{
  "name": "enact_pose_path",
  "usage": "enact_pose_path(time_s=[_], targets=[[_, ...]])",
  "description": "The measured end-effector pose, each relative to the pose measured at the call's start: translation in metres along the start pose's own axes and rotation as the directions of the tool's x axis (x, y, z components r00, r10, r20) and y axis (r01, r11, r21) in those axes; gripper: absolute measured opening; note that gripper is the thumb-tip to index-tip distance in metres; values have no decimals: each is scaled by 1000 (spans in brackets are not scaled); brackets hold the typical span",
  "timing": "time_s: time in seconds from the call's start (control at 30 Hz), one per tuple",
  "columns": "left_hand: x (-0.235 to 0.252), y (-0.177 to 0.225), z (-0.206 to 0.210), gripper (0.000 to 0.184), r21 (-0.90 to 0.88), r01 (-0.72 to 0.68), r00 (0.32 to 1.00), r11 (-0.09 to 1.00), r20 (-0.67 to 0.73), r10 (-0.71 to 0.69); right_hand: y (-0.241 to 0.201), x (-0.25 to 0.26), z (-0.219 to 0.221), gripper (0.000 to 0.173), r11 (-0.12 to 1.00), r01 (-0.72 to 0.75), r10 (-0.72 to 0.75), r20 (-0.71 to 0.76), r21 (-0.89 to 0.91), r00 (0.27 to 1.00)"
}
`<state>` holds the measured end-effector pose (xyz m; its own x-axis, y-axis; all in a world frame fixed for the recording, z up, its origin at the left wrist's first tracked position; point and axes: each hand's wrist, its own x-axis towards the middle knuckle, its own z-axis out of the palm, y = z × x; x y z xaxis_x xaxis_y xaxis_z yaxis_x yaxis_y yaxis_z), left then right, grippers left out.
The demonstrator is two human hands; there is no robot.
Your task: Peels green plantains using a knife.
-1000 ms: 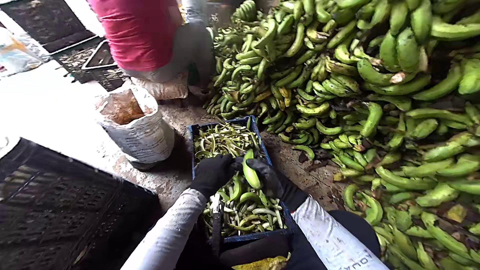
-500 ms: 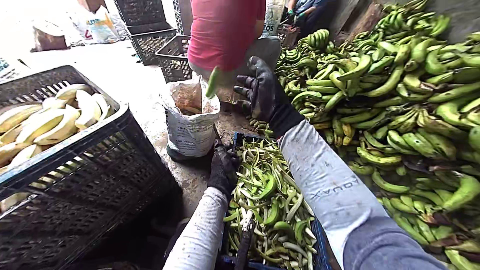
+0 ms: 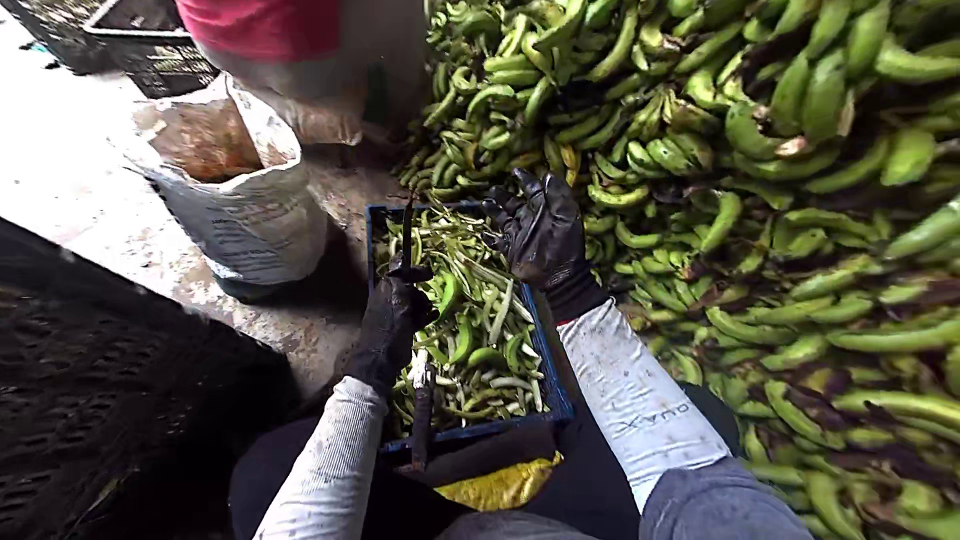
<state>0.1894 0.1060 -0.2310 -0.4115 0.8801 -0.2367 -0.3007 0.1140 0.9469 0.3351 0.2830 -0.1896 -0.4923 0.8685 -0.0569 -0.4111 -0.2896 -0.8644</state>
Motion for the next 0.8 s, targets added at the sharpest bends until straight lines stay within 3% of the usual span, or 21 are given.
enact_pose_path(time_s=[0.27, 0.4, 0.43, 0.5, 0.6, 0.7, 0.8], targets=[[14, -91, 69, 62, 203, 300, 942, 932, 91, -323, 65, 15, -88, 56, 991, -74, 53, -186, -107, 981], [33, -117, 88, 49, 452, 224, 960, 863, 48, -275, 107, 32, -113, 58, 956, -101, 42, -211, -275, 977], [36, -119, 90, 44, 568, 191, 966, 800, 34, -255, 116, 34, -120, 59, 947, -99, 38, -199, -306, 979], [45, -110, 94, 49, 804, 152, 961, 575, 17, -277, 131, 34, -131, 60, 930, -74, 13, -167, -360, 986], [58, -108, 103, 57, 939, 140, 959, 313, -50, -278, 136, 22, -136, 58, 926, -47, -9, -146, -376, 989], [65, -112, 111, 53, 963, 138, 956, 232, -68, -286, 144, 29, -141, 62, 897, 71, -129, -105, -435, 986], [62, -121, 119, 49, 980, 124, 940, 156, -66, -335, 148, 27, -145, 62, 895, 70, -128, -103, -440, 986]])
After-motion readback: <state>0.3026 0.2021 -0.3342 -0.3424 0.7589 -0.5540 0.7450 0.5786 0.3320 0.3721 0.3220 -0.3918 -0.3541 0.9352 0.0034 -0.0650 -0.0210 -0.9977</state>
